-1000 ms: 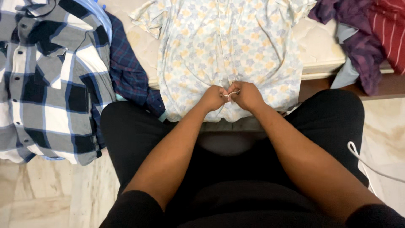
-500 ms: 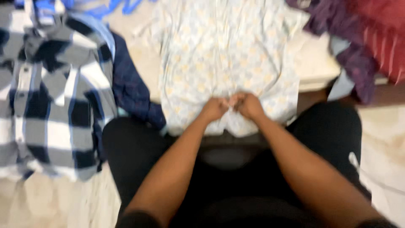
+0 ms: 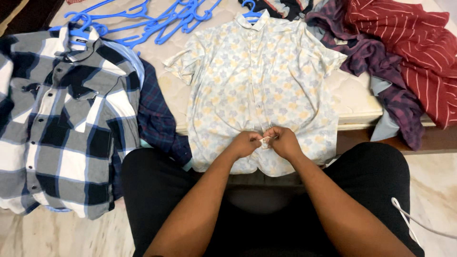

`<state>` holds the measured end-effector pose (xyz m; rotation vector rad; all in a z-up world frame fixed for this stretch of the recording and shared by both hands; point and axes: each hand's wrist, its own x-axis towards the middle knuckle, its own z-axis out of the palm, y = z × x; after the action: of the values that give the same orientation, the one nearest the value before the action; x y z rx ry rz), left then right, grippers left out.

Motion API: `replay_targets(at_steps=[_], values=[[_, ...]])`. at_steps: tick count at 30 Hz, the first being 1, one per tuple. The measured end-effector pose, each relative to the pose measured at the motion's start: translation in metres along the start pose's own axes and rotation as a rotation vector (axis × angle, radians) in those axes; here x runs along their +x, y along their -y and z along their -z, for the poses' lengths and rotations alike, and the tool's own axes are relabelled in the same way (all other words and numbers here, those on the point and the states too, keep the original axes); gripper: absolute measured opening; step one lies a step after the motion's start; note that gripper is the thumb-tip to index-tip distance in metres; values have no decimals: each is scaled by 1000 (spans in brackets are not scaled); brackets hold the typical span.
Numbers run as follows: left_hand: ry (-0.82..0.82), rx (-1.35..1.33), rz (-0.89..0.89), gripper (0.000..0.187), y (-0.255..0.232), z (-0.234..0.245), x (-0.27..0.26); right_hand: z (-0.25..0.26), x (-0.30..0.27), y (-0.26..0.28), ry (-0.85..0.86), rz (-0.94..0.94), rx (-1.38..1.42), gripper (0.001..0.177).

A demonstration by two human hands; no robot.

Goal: The person buttons a light-colored patterned shirt on a hanger, then picks up a red striped shirt and begins buttoning it. The task involves aligning plackets and fastening buttons by hand.

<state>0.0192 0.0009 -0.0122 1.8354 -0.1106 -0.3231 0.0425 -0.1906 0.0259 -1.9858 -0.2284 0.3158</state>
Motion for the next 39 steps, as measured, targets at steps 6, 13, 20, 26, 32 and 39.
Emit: replay_targets(at_steps=[6,13,20,26,32,39], values=[[18,-7,192,35,-32,10,-16,-4,1,0,45,-47,-65,13],[124,-355,236,16,8,6,3,-6,-2,-4,-213,110,-288,31],[-39,-258,347,17,7,7,7,-3,-5,2,74,-220,-141,24],[-106,-293,278,12,13,4,7,-7,-12,10,169,-188,-168,35],[-121,-351,289,9,11,6,5,-7,-17,28,180,-162,-347,35],[186,535,163,20,21,1,12,-9,-9,1,353,118,-696,33]])
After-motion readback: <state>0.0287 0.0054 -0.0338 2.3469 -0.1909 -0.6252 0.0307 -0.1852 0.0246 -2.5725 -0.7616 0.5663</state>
